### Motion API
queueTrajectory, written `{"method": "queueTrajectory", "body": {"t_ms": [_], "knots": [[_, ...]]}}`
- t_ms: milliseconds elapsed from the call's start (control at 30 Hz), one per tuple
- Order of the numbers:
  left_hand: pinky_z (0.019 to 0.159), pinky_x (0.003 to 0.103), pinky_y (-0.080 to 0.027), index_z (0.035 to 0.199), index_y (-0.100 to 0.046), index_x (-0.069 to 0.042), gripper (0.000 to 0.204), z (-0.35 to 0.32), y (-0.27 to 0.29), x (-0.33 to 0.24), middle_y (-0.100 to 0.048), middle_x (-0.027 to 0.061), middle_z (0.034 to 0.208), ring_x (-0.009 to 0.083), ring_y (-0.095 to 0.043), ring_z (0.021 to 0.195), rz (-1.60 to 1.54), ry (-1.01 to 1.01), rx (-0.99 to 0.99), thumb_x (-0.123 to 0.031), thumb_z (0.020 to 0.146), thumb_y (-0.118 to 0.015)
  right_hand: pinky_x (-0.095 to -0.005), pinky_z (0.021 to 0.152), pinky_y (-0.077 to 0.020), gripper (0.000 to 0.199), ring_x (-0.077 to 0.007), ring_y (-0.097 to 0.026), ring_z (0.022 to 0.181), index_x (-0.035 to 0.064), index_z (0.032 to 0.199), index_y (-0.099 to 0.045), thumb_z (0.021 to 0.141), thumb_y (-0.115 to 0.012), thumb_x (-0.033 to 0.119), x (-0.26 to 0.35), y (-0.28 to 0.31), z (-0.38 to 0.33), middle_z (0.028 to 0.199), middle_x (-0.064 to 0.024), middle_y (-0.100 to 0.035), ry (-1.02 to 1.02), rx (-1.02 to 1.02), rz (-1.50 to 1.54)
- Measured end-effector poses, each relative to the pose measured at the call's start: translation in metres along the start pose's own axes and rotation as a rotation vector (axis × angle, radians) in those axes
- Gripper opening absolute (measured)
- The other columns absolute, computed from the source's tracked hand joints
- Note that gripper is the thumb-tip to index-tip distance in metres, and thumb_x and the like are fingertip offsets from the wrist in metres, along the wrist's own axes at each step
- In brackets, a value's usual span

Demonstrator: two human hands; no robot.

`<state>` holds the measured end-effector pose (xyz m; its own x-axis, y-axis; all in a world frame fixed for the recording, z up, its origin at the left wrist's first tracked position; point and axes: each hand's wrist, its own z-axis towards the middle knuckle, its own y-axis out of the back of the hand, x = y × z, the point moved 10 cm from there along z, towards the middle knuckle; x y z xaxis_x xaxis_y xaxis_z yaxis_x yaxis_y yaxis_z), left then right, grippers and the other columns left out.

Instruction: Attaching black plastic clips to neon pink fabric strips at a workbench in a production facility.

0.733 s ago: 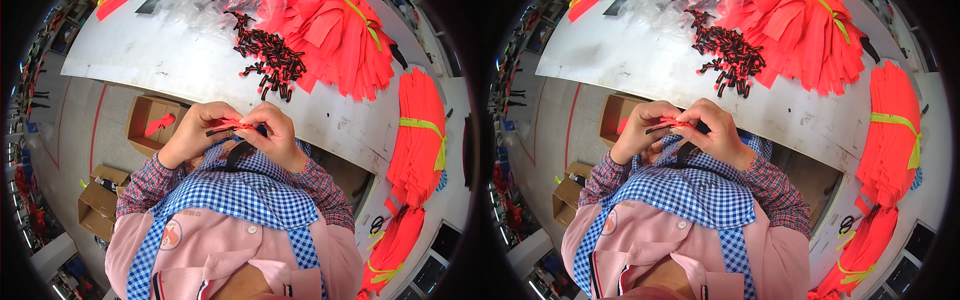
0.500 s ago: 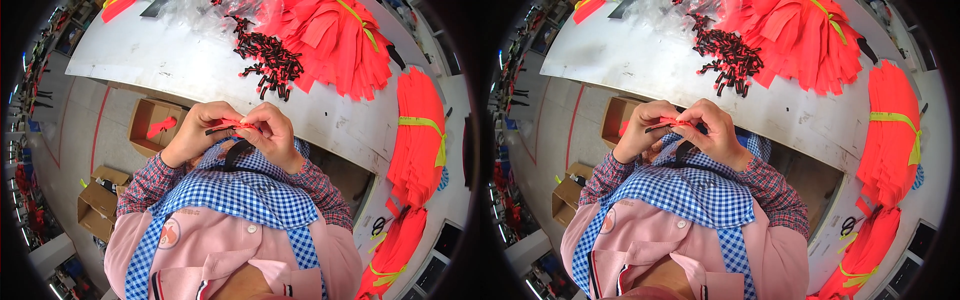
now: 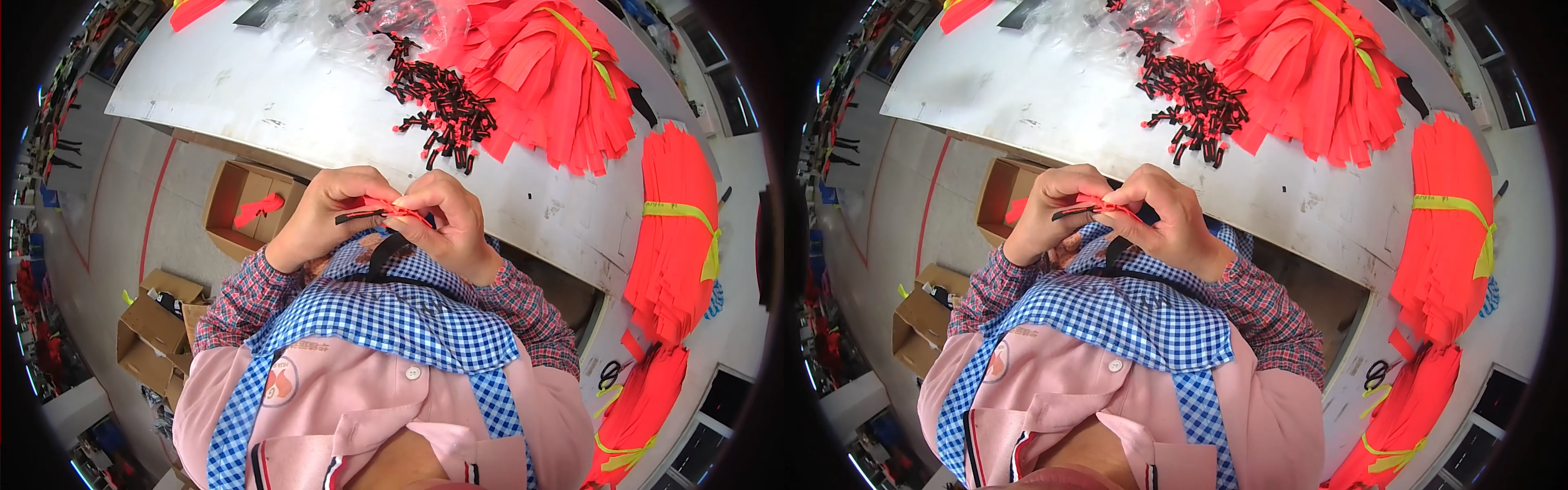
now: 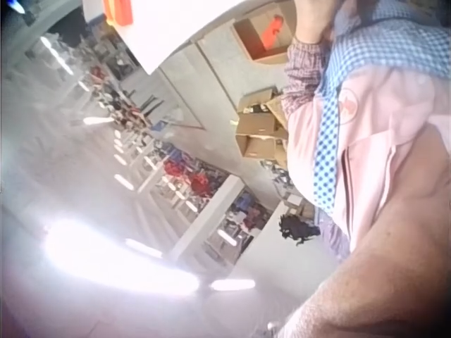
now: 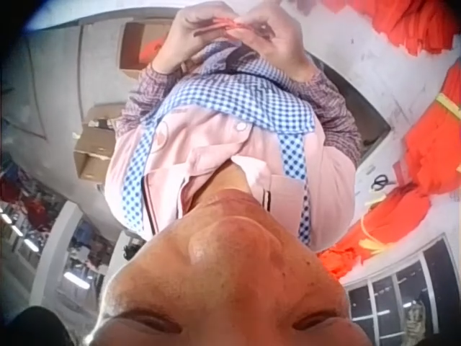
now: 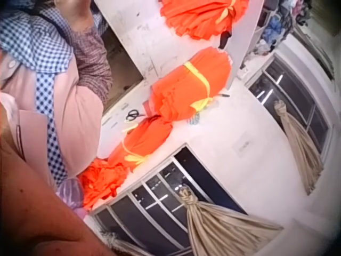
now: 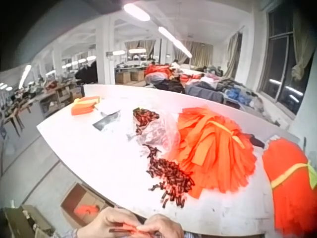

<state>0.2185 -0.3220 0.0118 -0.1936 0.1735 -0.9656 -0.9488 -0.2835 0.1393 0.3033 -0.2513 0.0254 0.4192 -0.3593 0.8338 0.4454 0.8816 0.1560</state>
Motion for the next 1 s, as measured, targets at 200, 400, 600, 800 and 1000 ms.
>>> {"method": "queueTrajectory", "body": {"t_ms": [200,400,600,800,1000], "knots": [[0.069,0.024,-0.048,0.093,-0.067,0.000,0.024,0.007,0.003,0.009,-0.063,0.0067,0.084,0.0141,-0.061,0.078,-0.021,0.005,0.017,0.010,0.071,-0.067,-0.0228,0.054,-0.0433,0.017,-0.0095,-0.055,0.062,0.0053,0.088,-0.060,0.079,-0.074,0.010,-0.014,0.000,0.002,0.077,-0.0042,-0.058,-0.046,-0.008,0.070],[0.068,0.025,-0.048,0.092,-0.067,0.000,0.023,0.014,0.003,0.016,-0.063,0.0064,0.084,0.0144,-0.061,0.078,-0.028,0.021,0.021,0.009,0.071,-0.067,-0.0233,0.054,-0.0428,0.018,-0.0097,-0.055,0.062,0.0051,0.089,-0.059,0.080,-0.073,0.011,-0.024,0.004,0.003,0.078,-0.0047,-0.058,-0.066,0.001,0.078],[0.069,0.025,-0.048,0.093,-0.067,0.000,0.022,0.018,0.004,0.025,-0.063,0.0067,0.085,0.0141,-0.061,0.078,-0.030,0.040,0.036,0.008,0.072,-0.068,-0.0231,0.055,-0.0433,0.018,-0.0102,-0.055,0.063,0.0048,0.089,-0.059,0.080,-0.073,0.012,-0.035,0.006,0.001,0.078,-0.0047,-0.058,-0.074,-0.021,0.093],[0.071,0.024,-0.048,0.095,-0.066,0.001,0.023,0.019,0.006,0.025,-0.063,0.0069,0.087,0.0126,-0.061,0.080,0.002,0.114,0.001,0.007,0.072,-0.068,-0.0230,0.055,-0.0428,0.019,-0.0092,-0.054,0.063,0.0045,0.088,-0.058,0.080,-0.073,0.012,-0.042,0.009,0.005,0.077,-0.0042,-0.057,-0.089,-0.031,0.111],[0.071,0.024,-0.049,0.095,-0.065,0.002,0.021,0.017,0.005,0.026,-0.064,0.0067,0.087,0.0117,-0.061,0.081,0.009,0.155,0.000,0.008,0.074,-0.064,-0.0221,0.054,-0.0410,0.019,-0.0076,-0.052,0.062,0.0044,0.088,-0.057,0.080,-0.073,0.010,-0.042,0.006,0.002,0.074,-0.0035,-0.056,-0.081,-0.043,0.136]]}}
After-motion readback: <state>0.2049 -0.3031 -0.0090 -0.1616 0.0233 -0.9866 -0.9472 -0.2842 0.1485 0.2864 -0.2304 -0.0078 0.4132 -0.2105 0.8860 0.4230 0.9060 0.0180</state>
